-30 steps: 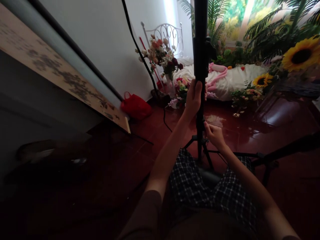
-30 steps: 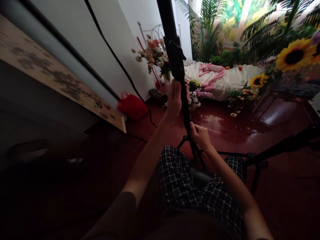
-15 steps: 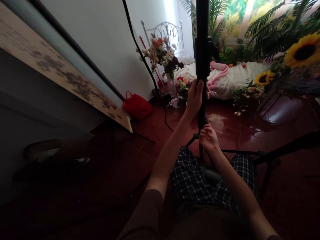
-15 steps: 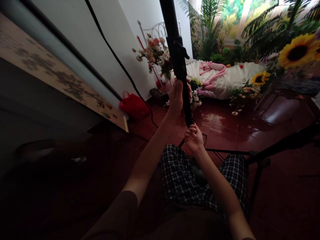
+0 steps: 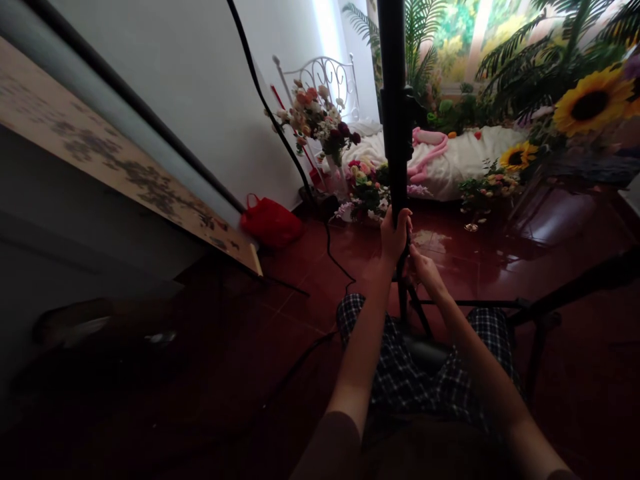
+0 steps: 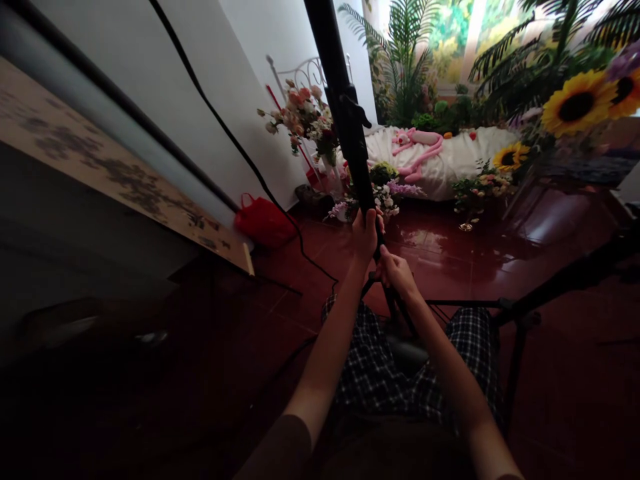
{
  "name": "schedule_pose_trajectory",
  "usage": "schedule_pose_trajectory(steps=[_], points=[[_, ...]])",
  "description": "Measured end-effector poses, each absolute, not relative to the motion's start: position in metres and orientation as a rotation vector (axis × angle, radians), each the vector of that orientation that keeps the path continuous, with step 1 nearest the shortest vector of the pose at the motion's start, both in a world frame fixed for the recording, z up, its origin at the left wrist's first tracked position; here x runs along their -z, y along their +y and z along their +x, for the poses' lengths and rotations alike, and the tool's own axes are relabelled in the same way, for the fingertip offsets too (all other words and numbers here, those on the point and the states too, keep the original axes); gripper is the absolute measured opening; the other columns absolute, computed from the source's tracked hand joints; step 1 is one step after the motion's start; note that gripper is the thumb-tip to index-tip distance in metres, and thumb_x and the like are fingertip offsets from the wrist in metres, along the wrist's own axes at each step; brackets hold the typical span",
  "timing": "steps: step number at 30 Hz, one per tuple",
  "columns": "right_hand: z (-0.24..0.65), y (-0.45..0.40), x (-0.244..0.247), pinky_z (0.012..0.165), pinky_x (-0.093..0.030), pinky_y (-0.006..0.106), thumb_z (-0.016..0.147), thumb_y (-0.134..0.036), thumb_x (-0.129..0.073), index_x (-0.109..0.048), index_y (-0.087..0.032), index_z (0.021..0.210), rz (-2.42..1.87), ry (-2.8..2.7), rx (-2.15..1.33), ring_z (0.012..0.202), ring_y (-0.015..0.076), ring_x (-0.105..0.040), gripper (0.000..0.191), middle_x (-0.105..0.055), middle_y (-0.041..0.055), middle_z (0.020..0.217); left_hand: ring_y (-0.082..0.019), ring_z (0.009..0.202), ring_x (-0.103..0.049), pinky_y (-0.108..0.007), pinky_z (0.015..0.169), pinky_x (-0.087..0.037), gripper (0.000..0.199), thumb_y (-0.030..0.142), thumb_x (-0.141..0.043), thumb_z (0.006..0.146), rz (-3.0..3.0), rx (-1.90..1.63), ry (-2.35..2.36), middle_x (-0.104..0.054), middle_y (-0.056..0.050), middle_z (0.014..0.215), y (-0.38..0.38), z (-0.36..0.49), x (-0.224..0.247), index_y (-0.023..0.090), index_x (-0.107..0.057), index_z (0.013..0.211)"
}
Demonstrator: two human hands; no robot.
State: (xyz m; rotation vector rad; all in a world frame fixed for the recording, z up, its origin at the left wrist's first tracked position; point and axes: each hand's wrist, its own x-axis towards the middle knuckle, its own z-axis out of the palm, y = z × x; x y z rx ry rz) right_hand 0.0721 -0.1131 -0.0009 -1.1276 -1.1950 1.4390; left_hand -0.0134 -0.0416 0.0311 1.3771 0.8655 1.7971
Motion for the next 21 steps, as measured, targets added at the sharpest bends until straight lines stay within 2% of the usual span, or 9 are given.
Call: schedule_pose_trajectory(steps=[3,6,9,11,15,21], points=[[0.076,-0.113,0.001,0.047,-0.038,0.025,0.085,-0.083,-0.039,-0.055,-0.021,0.055,-1.259,-1.461,-1.116,0.043,0.0131,-0.052,0.071,-0.059,0.0038,0.050,-0.006,0.044,-0.043,-0.022,0.045,-0.036,0.050,0.070,-0.055,0.084,1.376,-1.810,0.873,-0.049,0.006,0.054,-0.043,-0.012,-0.034,0.020,-0.056,0.081],[0.079,-0.109,0.004,0.053,-0.037,0.026,0.093,-0.075,-0.035,-0.053,-0.023,0.049,-1.337,-1.614,-0.794,0.051,0.0163,-0.059,0.070,-0.056,0.0043,0.047,-0.006,0.045,-0.044,-0.022,0.046,-0.037,0.051,0.071,-0.053,0.084,1.385,-1.811,0.872,-0.048,0.006,0.053,-0.043,-0.012,-0.034,0.020,-0.057,0.081],[0.079,-0.101,0.010,0.054,-0.034,0.026,0.094,-0.068,-0.041,-0.049,-0.023,0.048,-1.410,-1.664,-0.466,0.053,0.0179,-0.059,0.065,-0.051,0.0051,0.046,-0.006,0.045,-0.043,-0.022,0.045,-0.036,0.049,0.069,-0.053,0.086,1.376,-1.829,0.850,-0.048,0.006,0.055,-0.043,-0.012,-0.033,0.020,-0.057,0.082],[0.078,-0.095,0.014,0.054,-0.033,0.026,0.096,-0.065,-0.039,-0.046,-0.023,0.046,-1.411,-1.663,-0.407,0.052,0.0178,-0.057,0.065,-0.049,0.0057,0.045,-0.006,0.045,-0.043,-0.023,0.046,-0.037,0.048,0.068,-0.052,0.087,1.378,-1.832,0.848,-0.049,0.006,0.056,-0.043,-0.012,-0.032,0.020,-0.057,0.082],[0.074,-0.089,0.016,0.050,-0.034,0.028,0.096,-0.066,-0.032,-0.040,-0.025,0.043,-1.357,-1.577,-0.618,0.044,0.0167,-0.049,0.068,-0.044,0.0047,0.040,-0.007,0.046,-0.044,-0.023,0.047,-0.038,0.050,0.070,-0.052,0.085,1.391,-1.829,0.861,-0.048,0.006,0.056,-0.042,-0.011,-0.031,0.021,-0.056,0.081],[0.069,-0.097,0.005,0.041,-0.040,0.027,0.088,-0.082,-0.020,-0.050,-0.023,0.046,-1.222,-1.410,-1.199,0.036,0.0154,-0.051,0.079,-0.052,0.0054,0.039,-0.008,0.049,-0.046,-0.023,0.051,-0.040,0.049,0.069,-0.050,0.087,1.415,-1.824,0.894,-0.049,0.005,0.057,-0.044,-0.010,-0.034,0.021,-0.054,0.081]])
